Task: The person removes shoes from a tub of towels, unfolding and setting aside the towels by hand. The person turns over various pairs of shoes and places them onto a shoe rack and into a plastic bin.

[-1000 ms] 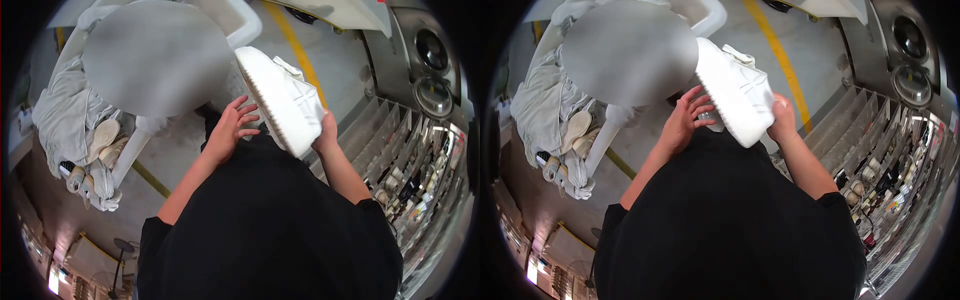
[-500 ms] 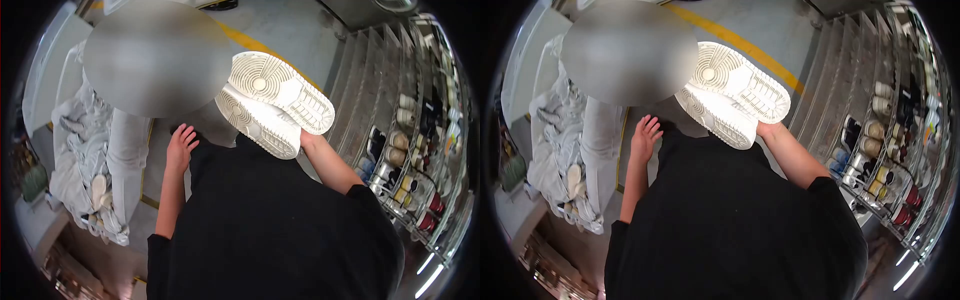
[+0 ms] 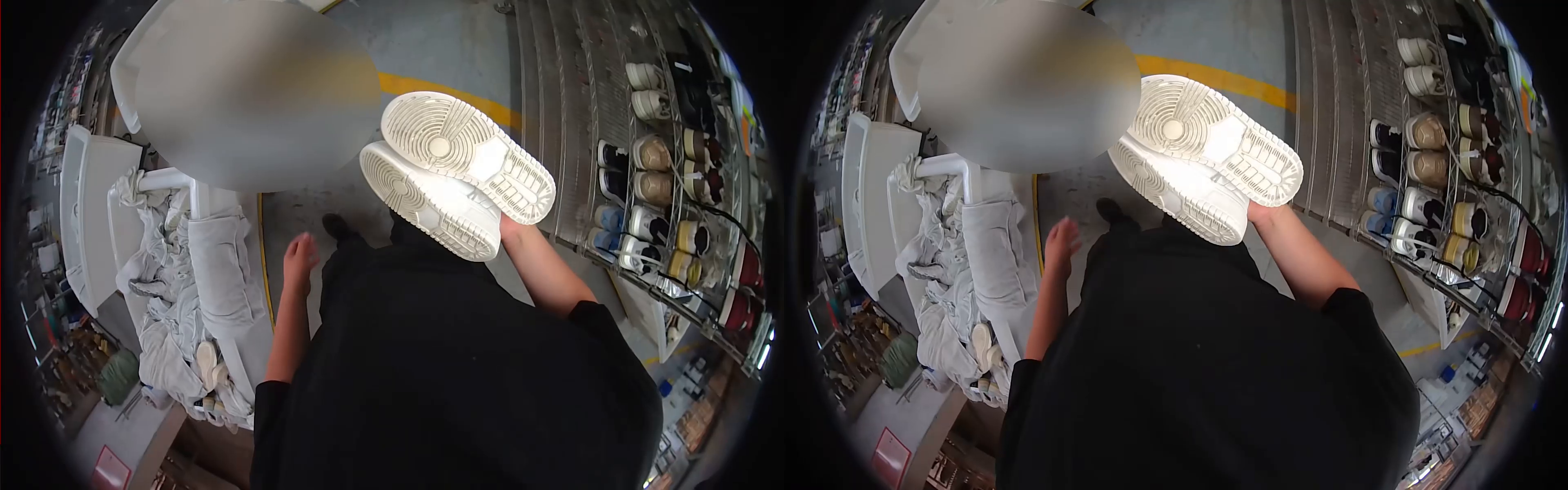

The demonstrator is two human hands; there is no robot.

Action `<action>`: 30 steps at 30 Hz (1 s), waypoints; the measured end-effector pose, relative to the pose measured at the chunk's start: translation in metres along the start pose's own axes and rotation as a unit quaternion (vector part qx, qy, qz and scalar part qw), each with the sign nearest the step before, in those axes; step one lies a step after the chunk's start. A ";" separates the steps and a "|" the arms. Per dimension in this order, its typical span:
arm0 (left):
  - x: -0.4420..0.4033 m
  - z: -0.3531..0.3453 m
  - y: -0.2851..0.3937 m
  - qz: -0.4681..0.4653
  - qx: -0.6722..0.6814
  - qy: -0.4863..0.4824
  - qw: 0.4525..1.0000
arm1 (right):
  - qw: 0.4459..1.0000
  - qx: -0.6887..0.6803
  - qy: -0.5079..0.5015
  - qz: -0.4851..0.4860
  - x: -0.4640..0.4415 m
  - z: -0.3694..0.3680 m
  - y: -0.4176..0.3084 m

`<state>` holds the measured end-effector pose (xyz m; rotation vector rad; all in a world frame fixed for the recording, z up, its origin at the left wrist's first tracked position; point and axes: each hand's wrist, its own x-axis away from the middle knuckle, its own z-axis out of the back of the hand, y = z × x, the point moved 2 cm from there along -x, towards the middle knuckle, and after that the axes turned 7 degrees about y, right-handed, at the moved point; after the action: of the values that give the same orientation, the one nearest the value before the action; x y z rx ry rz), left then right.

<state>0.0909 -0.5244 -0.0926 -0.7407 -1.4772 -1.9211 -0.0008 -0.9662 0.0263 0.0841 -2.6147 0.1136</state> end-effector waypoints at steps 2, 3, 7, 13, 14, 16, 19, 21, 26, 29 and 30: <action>0.027 -0.044 0.064 -0.070 0.043 -0.054 0.995 | 1.000 0.003 0.002 0.002 0.000 0.001 -0.004; 0.045 -0.065 0.098 -0.110 0.067 -0.090 0.988 | 1.000 0.005 0.001 0.003 0.001 0.000 -0.006; 0.118 -0.120 0.203 -0.309 0.047 -0.178 0.933 | 1.000 0.019 -0.008 0.002 -0.007 -0.009 -0.007; 0.164 -0.140 0.245 -0.333 0.054 -0.218 0.916 | 0.999 0.045 -0.009 0.013 -0.031 -0.032 -0.001; 0.163 -0.136 0.247 -0.327 0.073 -0.210 0.918 | 0.999 0.047 -0.006 0.018 -0.038 -0.035 0.002; 0.158 -0.129 0.248 -0.328 0.097 -0.194 0.920 | 0.998 0.049 -0.001 0.028 -0.053 -0.041 0.007; 0.152 -0.110 0.248 -0.334 0.104 -0.174 0.920 | 0.998 0.050 0.004 0.036 -0.066 -0.044 0.016; 0.152 -0.102 0.250 -0.328 0.115 -0.160 0.924 | 0.998 0.053 0.007 0.037 -0.071 -0.046 0.019; 0.140 -0.080 0.250 -0.341 0.100 -0.126 0.926 | 0.997 0.069 -0.003 0.025 -0.085 -0.054 0.029; 0.150 -0.063 0.271 -0.435 0.053 -0.042 0.898 | 0.996 0.091 -0.021 0.006 -0.091 -0.064 0.030; 0.157 -0.048 0.284 -0.483 0.014 -0.005 0.876 | 0.995 0.100 -0.029 -0.001 -0.093 -0.067 0.031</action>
<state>0.1944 -0.6476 0.1932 0.0823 -2.1082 -2.5563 0.1101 -0.9249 0.0361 0.1634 -2.6530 0.3778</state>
